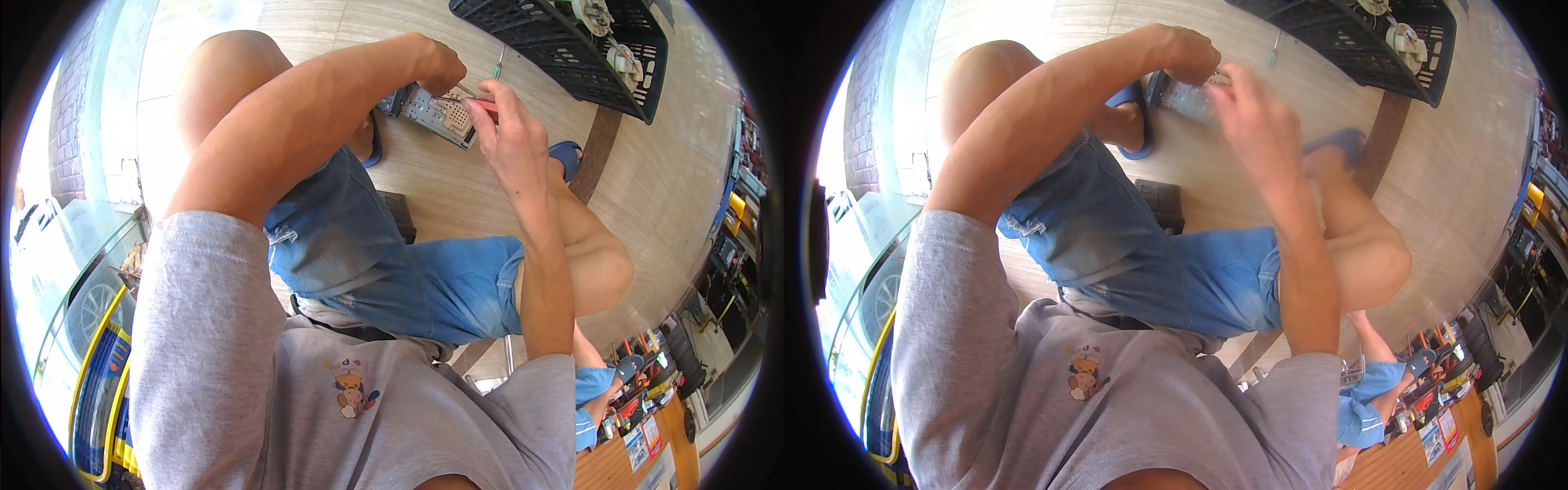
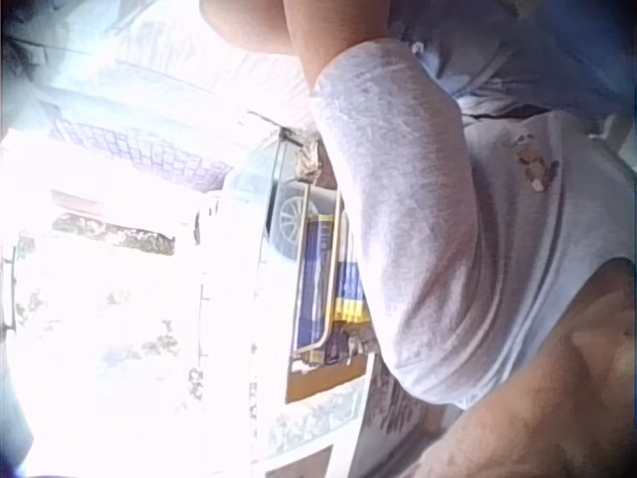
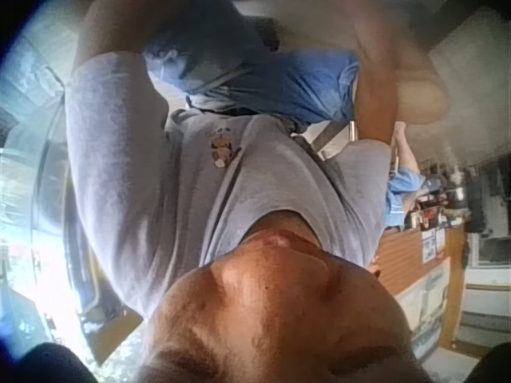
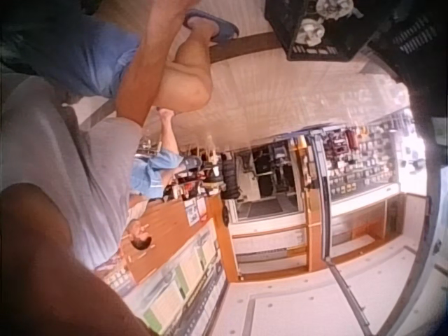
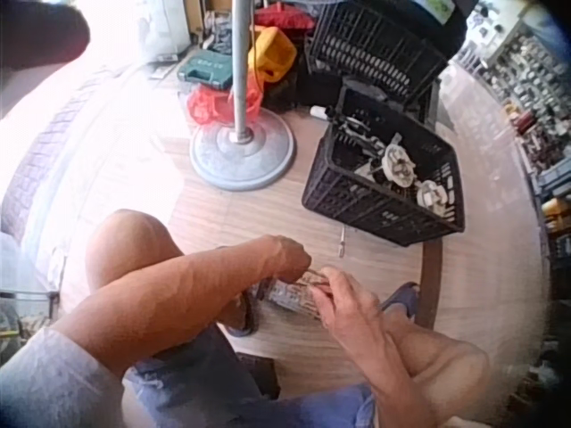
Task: The person handles a small component, uses a screwdriver to remove screws from a metal electronic casing, and disassembles the unit by hand.
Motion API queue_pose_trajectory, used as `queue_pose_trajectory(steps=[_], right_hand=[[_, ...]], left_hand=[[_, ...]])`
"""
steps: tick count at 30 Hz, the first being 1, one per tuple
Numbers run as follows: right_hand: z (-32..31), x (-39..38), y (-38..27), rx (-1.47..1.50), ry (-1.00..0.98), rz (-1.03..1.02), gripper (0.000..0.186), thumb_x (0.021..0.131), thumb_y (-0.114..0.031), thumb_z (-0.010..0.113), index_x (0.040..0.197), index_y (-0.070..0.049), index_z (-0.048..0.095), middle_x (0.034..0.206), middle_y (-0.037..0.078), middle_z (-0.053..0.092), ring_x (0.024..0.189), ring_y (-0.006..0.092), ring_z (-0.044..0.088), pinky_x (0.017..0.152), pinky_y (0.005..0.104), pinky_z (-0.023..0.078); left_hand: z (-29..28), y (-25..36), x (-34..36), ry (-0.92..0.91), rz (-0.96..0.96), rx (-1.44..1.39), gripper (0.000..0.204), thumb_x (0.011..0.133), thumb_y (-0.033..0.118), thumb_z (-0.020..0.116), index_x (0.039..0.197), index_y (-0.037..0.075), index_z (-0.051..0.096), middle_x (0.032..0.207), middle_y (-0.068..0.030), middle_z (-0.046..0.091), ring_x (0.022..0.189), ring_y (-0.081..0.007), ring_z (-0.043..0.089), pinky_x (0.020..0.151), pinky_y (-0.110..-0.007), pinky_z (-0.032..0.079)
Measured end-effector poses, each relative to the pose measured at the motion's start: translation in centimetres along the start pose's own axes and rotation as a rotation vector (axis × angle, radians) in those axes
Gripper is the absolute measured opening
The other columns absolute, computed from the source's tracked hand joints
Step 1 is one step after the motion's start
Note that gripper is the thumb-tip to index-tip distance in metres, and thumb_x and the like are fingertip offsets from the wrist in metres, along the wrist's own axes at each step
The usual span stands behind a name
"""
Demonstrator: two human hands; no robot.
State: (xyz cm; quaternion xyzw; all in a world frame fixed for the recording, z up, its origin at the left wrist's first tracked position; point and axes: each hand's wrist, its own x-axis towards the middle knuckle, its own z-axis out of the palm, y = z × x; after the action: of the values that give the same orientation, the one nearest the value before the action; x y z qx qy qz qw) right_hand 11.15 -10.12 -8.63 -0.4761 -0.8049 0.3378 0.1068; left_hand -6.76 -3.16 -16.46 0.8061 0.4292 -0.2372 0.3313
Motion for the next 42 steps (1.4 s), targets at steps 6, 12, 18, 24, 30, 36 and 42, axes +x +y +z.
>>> queue_pose_trajectory(steps=[6,12,18,24,30,36,42], right_hand=[[0.4,0.6,-0.1,0.191,0.128,-0.296,0.030,0.095,-0.001,0.067,0.124,-0.006,0.061,0.116,0.018,0.072,0.100,0.0319,0.074,0.081,0.0375,0.060],[0.4,-0.1,0.3,-0.013,0.088,-0.141,0.032,0.095,0.000,0.069,0.125,-0.005,0.060,0.115,0.018,0.073,0.104,0.0305,0.074,0.087,0.0370,0.059],[0.7,0.3,0.4,-0.046,0.192,-0.249,0.034,0.093,-0.005,0.069,0.125,-0.008,0.059,0.115,0.018,0.071,0.104,0.0373,0.070,0.087,0.0439,0.058],[0.5,0.0,0.4,0.122,0.120,-0.202,0.026,0.091,-0.001,0.067,0.116,-0.007,0.061,0.111,0.017,0.071,0.102,0.0376,0.070,0.084,0.0442,0.057],[0.1,-0.4,0.6,-0.012,0.109,-0.155,0.017,0.093,0.003,0.069,0.107,-0.002,0.062,0.109,0.014,0.076,0.096,0.0287,0.076,0.079,0.0354,0.060],[0.2,-0.3,1.5,-0.052,0.146,-0.178,0.016,0.093,-0.005,0.073,0.106,-0.004,0.063,0.099,0.013,0.077,0.088,0.0287,0.077,0.073,0.0362,0.060],[-0.2,0.2,2.2,-0.063,0.188,-0.099,0.017,0.093,-0.022,0.075,0.100,-0.011,0.063,0.083,0.007,0.076,0.078,0.0297,0.075,0.065,0.0408,0.059]], left_hand=[[0.1,-0.4,-0.3,0.066,0.069,-0.041,0.026,0.092,0.017,0.061,0.105,0.002,0.077,0.107,-0.0222,0.076,0.102,-0.0379,0.072,0.086,-0.048,0.057],[0.0,-0.6,-0.1,0.064,0.024,-0.061,0.026,0.092,0.018,0.060,0.101,0.001,0.077,0.103,-0.0233,0.076,0.100,-0.0393,0.072,0.088,-0.047,0.056],[0.5,-1.6,0.5,0.230,0.047,-0.071,0.023,0.090,0.015,0.063,0.098,-0.002,0.076,0.101,-0.0246,0.075,0.099,-0.0399,0.072,0.087,-0.048,0.057],[0.0,-2.4,1.0,0.154,-0.105,-0.044,0.035,0.093,0.015,0.062,0.126,0.005,0.071,0.123,-0.0199,0.073,0.118,-0.0358,0.069,0.098,-0.045,0.055],[0.4,-3.3,1.2,0.170,-0.173,-0.102,0.031,0.092,0.013,0.063,0.120,0.004,0.073,0.123,-0.0202,0.073,0.117,-0.0350,0.069,0.098,-0.045,0.056],[0.7,-3.6,3.0,0.095,-0.130,0.015,0.027,0.091,0.011,0.064,0.113,0.002,0.076,0.118,-0.0216,0.074,0.113,-0.0366,0.071,0.092,-0.045,0.058],[0.6,-3.6,3.4,0.089,-0.118,0.037,0.027,0.090,0.010,0.064,0.113,0.002,0.077,0.115,-0.0215,0.075,0.110,-0.0365,0.072,0.089,-0.045,0.058]])
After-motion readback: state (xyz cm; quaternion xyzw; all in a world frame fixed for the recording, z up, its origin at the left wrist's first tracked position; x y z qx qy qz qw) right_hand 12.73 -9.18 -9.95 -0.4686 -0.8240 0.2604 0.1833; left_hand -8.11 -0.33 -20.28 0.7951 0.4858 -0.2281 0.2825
